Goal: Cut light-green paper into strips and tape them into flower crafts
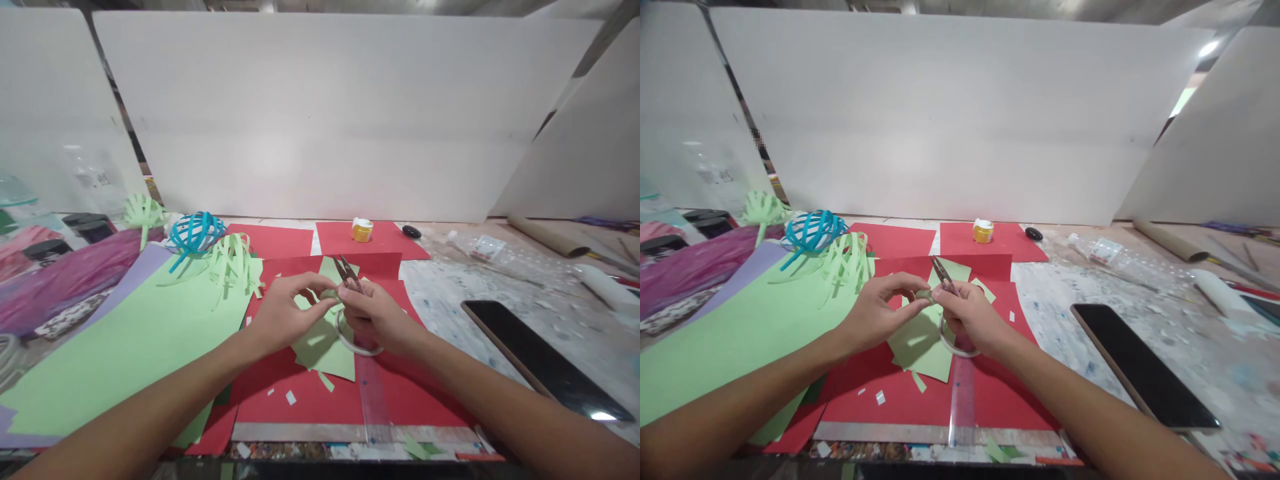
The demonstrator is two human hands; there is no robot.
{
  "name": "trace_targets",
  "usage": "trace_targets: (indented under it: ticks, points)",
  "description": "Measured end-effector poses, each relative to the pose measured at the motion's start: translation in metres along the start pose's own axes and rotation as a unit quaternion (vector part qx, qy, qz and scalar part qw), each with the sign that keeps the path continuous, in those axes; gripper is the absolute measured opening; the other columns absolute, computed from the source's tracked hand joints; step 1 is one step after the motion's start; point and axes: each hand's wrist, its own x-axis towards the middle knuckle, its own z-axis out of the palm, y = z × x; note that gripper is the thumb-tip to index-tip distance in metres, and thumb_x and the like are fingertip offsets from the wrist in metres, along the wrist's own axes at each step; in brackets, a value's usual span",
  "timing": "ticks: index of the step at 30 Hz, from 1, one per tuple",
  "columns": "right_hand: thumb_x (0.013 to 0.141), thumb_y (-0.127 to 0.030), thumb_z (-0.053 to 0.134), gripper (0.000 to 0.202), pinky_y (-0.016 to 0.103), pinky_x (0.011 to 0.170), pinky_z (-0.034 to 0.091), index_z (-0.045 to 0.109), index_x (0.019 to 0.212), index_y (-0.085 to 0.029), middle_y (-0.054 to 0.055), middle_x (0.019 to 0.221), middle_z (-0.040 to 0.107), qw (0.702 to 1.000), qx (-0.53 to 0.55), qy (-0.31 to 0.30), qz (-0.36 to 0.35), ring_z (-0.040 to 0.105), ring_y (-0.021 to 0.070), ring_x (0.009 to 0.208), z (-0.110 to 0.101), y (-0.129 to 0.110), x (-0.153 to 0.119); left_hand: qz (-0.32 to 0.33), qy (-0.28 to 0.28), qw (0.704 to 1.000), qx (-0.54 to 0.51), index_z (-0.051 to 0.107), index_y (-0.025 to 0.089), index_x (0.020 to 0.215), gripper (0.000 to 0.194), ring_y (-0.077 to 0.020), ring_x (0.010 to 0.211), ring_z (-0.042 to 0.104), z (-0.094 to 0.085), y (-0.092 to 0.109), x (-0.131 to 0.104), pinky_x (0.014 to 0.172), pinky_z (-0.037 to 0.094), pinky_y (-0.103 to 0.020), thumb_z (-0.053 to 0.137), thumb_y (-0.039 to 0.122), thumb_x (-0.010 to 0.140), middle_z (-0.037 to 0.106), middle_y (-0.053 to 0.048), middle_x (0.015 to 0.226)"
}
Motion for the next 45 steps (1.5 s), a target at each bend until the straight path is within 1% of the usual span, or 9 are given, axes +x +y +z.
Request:
trace_targets:
  ticks: [4, 9, 12, 16, 20, 24, 27, 34, 45]
  points:
    - [0.086, -0.05, 0.058, 0.032, 0.024, 0.039, 0.012, 0.046, 0.076, -0.022, -0.01, 0.052, 0.021, 0.999, -0.021, 0.032, -0.02, 0.016, 0.0073, 0.041, 0.001, -0.001, 0.001, -0.016, 0.012, 1.0, 0.016, 0.073, 0.021, 0.087, 0.011, -0.0147, 0.074, 0.065, -0.001, 0.0, 0.001, 0.07, 0.051, -0.026, 0.067, 0.026, 0.08, 0.073, -0.002, 0.082]
    - [0.094, -0.058, 0.033, 0.045, 0.024, 0.044, 0.023, 0.057, 0.099, -0.021, -0.006, 0.059, 0.029, 0.965, -0.202, 0.116, -0.117, 0.027, 0.0107, 0.047, -0.007, -0.009, 0.0, -0.066, 0.053, 0.996, 0.004, 0.074, 0.021, 0.089, 0.015, -0.0163, 0.075, 0.067, -0.002, -0.003, 0.004, 0.07, 0.053, -0.027, 0.069, 0.031, 0.078, 0.075, -0.003, 0.083]
    - [0.095, -0.054, 0.037, 0.04, 0.026, 0.052, 0.032, 0.059, 0.106, -0.022, -0.002, 0.065, 0.047, 0.899, -0.377, 0.135, -0.179, 0.043, 0.0141, 0.055, -0.015, -0.016, -0.002, -0.082, 0.069, 0.994, -0.025, 0.074, 0.021, 0.092, 0.019, -0.0171, 0.078, 0.068, -0.004, -0.007, 0.005, 0.075, 0.054, -0.028, 0.07, 0.033, 0.078, 0.075, -0.004, 0.088]
    - [0.094, -0.047, 0.044, 0.034, 0.028, 0.058, 0.035, 0.059, 0.109, -0.021, 0.004, 0.076, 0.064, 0.791, -0.565, 0.111, -0.207, 0.055, 0.0176, 0.062, -0.023, -0.019, -0.003, -0.086, 0.072, 0.993, -0.041, 0.074, 0.02, 0.094, 0.021, -0.0176, 0.077, 0.068, -0.006, -0.012, 0.006, 0.076, 0.055, -0.03, 0.069, 0.032, 0.078, 0.075, -0.004, 0.088]
    - [0.097, -0.044, 0.04, 0.033, 0.028, 0.058, 0.036, 0.059, 0.109, -0.019, 0.007, 0.086, 0.069, 0.706, -0.664, 0.098, -0.226, 0.061, 0.0205, 0.068, -0.027, -0.015, 0.0, -0.079, 0.068, 0.994, -0.041, 0.073, 0.018, 0.094, 0.019, -0.017, 0.079, 0.068, -0.007, -0.014, 0.007, 0.076, 0.055, -0.029, 0.068, 0.03, 0.08, 0.075, -0.005, 0.09]
    - [0.098, -0.042, 0.037, 0.037, 0.029, 0.058, 0.037, 0.053, 0.124, -0.02, 0.011, 0.101, 0.07, 0.655, -0.707, 0.092, -0.252, 0.065, 0.0233, 0.079, -0.028, -0.011, 0.001, -0.089, 0.073, 0.993, -0.029, 0.073, 0.017, 0.094, 0.021, -0.0177, 0.081, 0.069, -0.008, -0.014, 0.008, 0.077, 0.056, -0.029, 0.067, 0.031, 0.08, 0.075, -0.006, 0.091]
    - [0.099, -0.043, 0.036, 0.041, 0.028, 0.055, 0.035, 0.05, 0.131, -0.022, 0.011, 0.102, 0.071, 0.631, -0.722, 0.097, -0.266, 0.065, 0.0221, 0.077, -0.029, -0.01, 0.0, -0.101, 0.076, 0.992, -0.015, 0.073, 0.017, 0.096, 0.024, -0.0195, 0.083, 0.07, -0.009, -0.014, 0.008, 0.078, 0.056, -0.031, 0.067, 0.034, 0.08, 0.075, -0.007, 0.094]
    - [0.1, -0.046, 0.028, 0.045, 0.028, 0.049, 0.022, 0.058, 0.122, -0.021, 0.007, 0.085, 0.071, 0.58, -0.759, 0.117, -0.272, 0.06, 0.0175, 0.061, -0.028, -0.007, 0.0, -0.096, 0.069, 0.993, 0.003, 0.073, 0.018, 0.1, 0.025, -0.019, 0.083, 0.071, -0.006, -0.018, 0.008, 0.079, 0.058, -0.031, 0.066, 0.031, 0.079, 0.076, -0.006, 0.094]
    - [0.1, -0.047, 0.03, 0.044, 0.028, 0.049, 0.018, 0.062, 0.117, -0.021, 0.006, 0.082, 0.07, 0.58, -0.76, 0.125, -0.266, 0.059, 0.0175, 0.061, -0.025, -0.006, 0.0, -0.081, 0.063, 0.994, 0.022, 0.07, 0.018, 0.105, 0.027, -0.0171, 0.083, 0.07, -0.005, -0.016, 0.007, 0.078, 0.057, -0.028, 0.064, 0.029, 0.081, 0.075, -0.006, 0.097]
